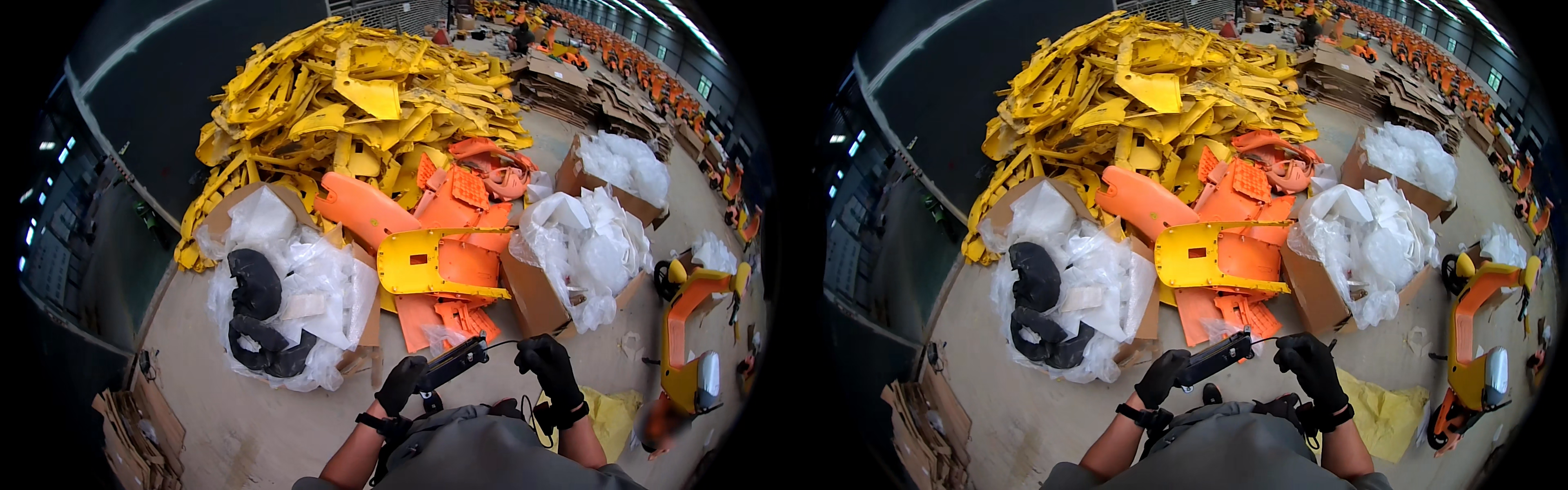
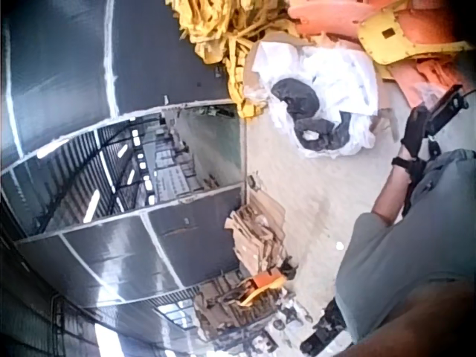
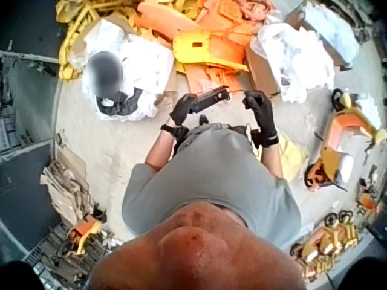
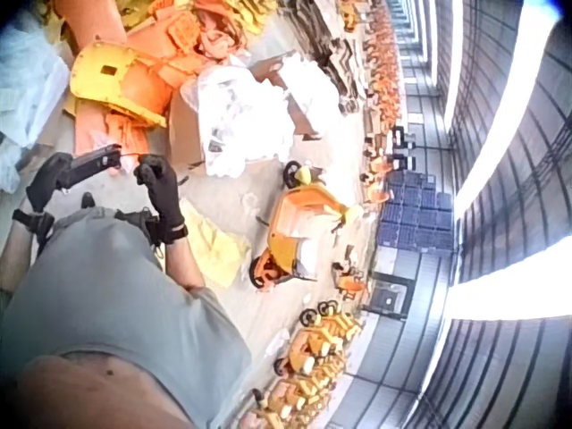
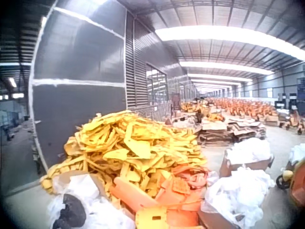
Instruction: The person picks up two power tools from a basket, then selects a black electronic component and an orange plastic frame from various piles of parts before fitting the component into the frame while sitting down.
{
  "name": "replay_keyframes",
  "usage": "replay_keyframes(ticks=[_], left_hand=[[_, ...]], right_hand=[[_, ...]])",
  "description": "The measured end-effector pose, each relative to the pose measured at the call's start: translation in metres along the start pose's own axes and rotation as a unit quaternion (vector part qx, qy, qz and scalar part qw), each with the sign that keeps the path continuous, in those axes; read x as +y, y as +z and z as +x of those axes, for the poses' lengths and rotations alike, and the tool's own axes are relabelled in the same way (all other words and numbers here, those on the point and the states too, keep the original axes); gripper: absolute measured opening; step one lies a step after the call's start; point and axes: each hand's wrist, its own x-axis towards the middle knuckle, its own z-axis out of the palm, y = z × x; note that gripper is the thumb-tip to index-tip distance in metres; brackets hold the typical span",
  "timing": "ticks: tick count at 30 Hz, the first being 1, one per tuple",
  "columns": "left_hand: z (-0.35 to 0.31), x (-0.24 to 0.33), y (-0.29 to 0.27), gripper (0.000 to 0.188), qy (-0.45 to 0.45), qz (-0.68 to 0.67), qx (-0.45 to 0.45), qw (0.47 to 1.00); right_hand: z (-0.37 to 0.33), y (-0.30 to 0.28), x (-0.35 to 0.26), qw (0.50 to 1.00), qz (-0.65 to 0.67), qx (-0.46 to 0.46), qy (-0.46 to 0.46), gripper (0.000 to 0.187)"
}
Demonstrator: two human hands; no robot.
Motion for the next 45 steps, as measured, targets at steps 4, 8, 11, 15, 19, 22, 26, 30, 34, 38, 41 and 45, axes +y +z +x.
replay_keyframes(ticks=[4,8,11,15,19,22,26,30,34,38,41,45], left_hand=[[0.012,0.003,0.019,0.036,-0.003,0.015,-0.023,1.0],[0.026,0.012,0.05,0.036,0.022,0.092,-0.047,0.994],[0.038,0.021,0.08,0.036,0.001,0.105,-0.077,0.991],[0.054,0.029,0.133,0.035,0.039,0.12,-0.113,0.986],[0.072,0.035,0.196,0.034,0.009,0.019,-0.16,0.987],[0.083,0.036,0.244,0.034,0.014,0.013,-0.191,0.981],[0.09,0.035,0.307,0.035,0.016,0.045,-0.23,0.972],[0.096,0.033,0.367,0.037,-0.024,0.032,-0.278,0.96],[0.104,0.029,0.41,0.034,0.311,0.323,-0.339,0.827],[0.122,0.024,0.455,0.045,0.341,0.371,-0.389,0.771],[0.129,0.025,0.491,0.038,0.364,0.386,-0.423,0.735],[0.13,0.023,0.534,0.039,0.161,0.323,-0.471,0.805]], right_hand=[[-0.013,-0.02,0.004,1.0,0.017,0.025,-0.005,0.02],[-0.03,-0.049,0.005,0.996,0.036,0.082,0.026,0.02],[-0.041,-0.078,0.005,0.991,0.04,0.126,0.026,0.02],[-0.061,-0.126,0.01,0.981,0.043,0.189,0.01,0.02],[-0.085,-0.18,0.015,0.969,0.074,0.236,-0.007,0.02],[-0.105,-0.22,0.022,0.96,0.081,0.268,-0.014,0.025],[-0.139,-0.27,0.031,0.95,0.078,0.302,-0.017,0.033],[-0.174,-0.312,0.04,0.942,0.075,0.327,-0.005,0.037],[-0.209,-0.337,0.047,0.917,0.087,0.39,0.018,0.033],[-0.242,-0.35,0.055,0.882,0.109,0.457,-0.008,0.03],[-0.261,-0.354,0.061,0.843,0.133,0.521,-0.002,0.028],[-0.28,-0.363,0.067,0.805,0.105,0.582,0.038,0.03]])
